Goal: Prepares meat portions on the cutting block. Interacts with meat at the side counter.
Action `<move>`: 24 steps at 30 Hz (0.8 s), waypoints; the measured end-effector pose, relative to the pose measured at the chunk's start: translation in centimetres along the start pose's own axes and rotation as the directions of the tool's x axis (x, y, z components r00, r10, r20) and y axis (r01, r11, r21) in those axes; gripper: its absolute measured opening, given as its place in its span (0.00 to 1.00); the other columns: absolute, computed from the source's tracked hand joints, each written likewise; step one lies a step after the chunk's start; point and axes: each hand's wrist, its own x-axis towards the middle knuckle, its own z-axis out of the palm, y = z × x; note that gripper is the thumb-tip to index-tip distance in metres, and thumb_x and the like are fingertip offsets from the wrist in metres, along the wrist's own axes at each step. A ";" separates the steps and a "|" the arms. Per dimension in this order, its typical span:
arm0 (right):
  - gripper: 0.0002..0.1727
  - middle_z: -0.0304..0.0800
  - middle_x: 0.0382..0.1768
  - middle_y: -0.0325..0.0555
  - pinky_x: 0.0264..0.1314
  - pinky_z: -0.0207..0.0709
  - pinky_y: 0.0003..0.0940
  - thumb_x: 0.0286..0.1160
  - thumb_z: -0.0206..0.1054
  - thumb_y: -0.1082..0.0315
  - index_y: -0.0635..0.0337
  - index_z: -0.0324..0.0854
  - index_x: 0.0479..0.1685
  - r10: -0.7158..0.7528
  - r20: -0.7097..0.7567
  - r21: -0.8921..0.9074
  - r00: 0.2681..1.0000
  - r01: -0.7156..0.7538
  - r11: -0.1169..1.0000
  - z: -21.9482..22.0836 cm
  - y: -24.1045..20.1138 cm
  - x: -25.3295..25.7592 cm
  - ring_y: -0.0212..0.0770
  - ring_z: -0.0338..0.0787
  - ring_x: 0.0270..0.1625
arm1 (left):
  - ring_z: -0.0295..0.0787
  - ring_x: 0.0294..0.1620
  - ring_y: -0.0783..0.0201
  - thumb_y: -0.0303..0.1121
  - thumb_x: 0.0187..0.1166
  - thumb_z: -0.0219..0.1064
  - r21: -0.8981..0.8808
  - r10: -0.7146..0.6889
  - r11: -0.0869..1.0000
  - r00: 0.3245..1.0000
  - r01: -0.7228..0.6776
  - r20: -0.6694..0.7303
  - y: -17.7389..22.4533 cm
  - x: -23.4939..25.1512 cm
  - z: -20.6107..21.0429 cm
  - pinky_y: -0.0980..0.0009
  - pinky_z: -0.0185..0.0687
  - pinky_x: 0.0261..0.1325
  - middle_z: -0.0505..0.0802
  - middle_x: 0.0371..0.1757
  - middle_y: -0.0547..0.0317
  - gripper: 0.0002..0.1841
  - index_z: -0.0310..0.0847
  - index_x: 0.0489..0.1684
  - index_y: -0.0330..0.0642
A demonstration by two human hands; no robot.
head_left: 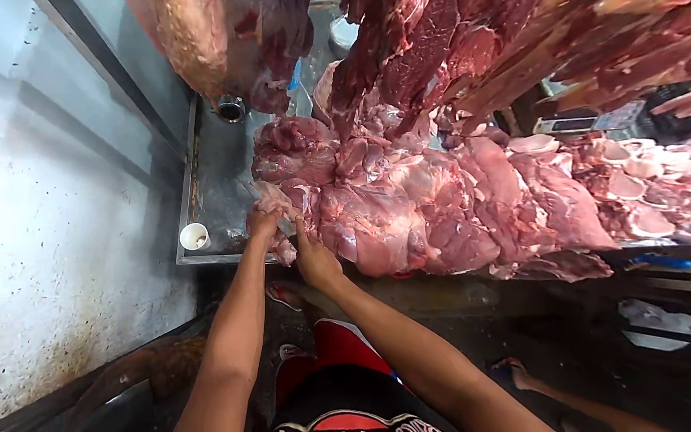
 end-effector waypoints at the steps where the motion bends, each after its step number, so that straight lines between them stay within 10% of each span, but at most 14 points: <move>1: 0.49 0.84 0.69 0.61 0.55 0.86 0.63 0.82 0.56 0.69 0.39 0.27 0.99 0.005 0.001 -0.013 1.000 -0.005 1.000 0.0 0.1 0.1 0.64 0.93 0.57 | 0.89 0.59 0.45 0.44 0.78 0.74 -0.006 -0.040 0.999 0.999 0.040 0.035 -0.1 -0.4 0.1 0.44 0.86 0.59 0.89 0.63 0.37 0.30 0.74 0.75 0.36; 6: 0.49 0.83 0.68 0.63 0.54 0.86 0.64 0.82 0.53 0.73 0.36 0.28 0.99 -0.001 -0.005 -0.044 1.000 0.001 0.999 0.6 0.4 1.1 0.65 0.93 0.56 | 0.86 0.26 0.61 0.33 0.79 0.71 0.005 -0.150 0.988 0.976 0.151 0.156 -0.5 -3.3 1.0 0.65 0.84 0.32 0.90 0.35 0.48 0.15 0.79 0.54 0.31; 11: 0.48 0.85 0.66 0.61 0.49 0.88 0.62 0.83 0.53 0.71 0.36 0.27 0.99 -0.016 0.008 -0.094 1.000 0.017 0.995 1.5 -0.5 0.1 0.63 0.94 0.53 | 0.90 0.58 0.47 0.32 0.74 0.77 -0.194 -0.069 0.979 0.998 0.065 -0.010 0.2 0.6 -2.1 0.46 0.88 0.58 0.90 0.62 0.39 0.29 0.74 0.75 0.36; 18: 0.49 0.84 0.67 0.62 0.50 0.87 0.62 0.81 0.52 0.74 0.34 0.28 0.99 -0.011 -0.016 -0.147 1.000 0.008 0.989 0.9 -0.3 1.4 0.63 0.94 0.52 | 0.87 0.28 0.60 0.32 0.79 0.72 -0.143 -0.182 0.969 0.974 0.201 0.136 -1.4 -3.3 0.4 0.65 0.84 0.31 0.91 0.38 0.46 0.16 0.78 0.57 0.31; 24: 0.49 0.83 0.70 0.60 0.49 0.88 0.61 0.82 0.53 0.73 0.35 0.27 0.99 -0.020 -0.002 -0.174 1.000 0.019 0.985 1.0 -0.2 0.4 0.62 0.94 0.52 | 0.90 0.57 0.48 0.29 0.75 0.75 -0.322 -0.106 0.941 0.994 0.108 0.024 -0.2 0.0 -1.1 0.48 0.87 0.58 0.90 0.60 0.39 0.27 0.74 0.74 0.35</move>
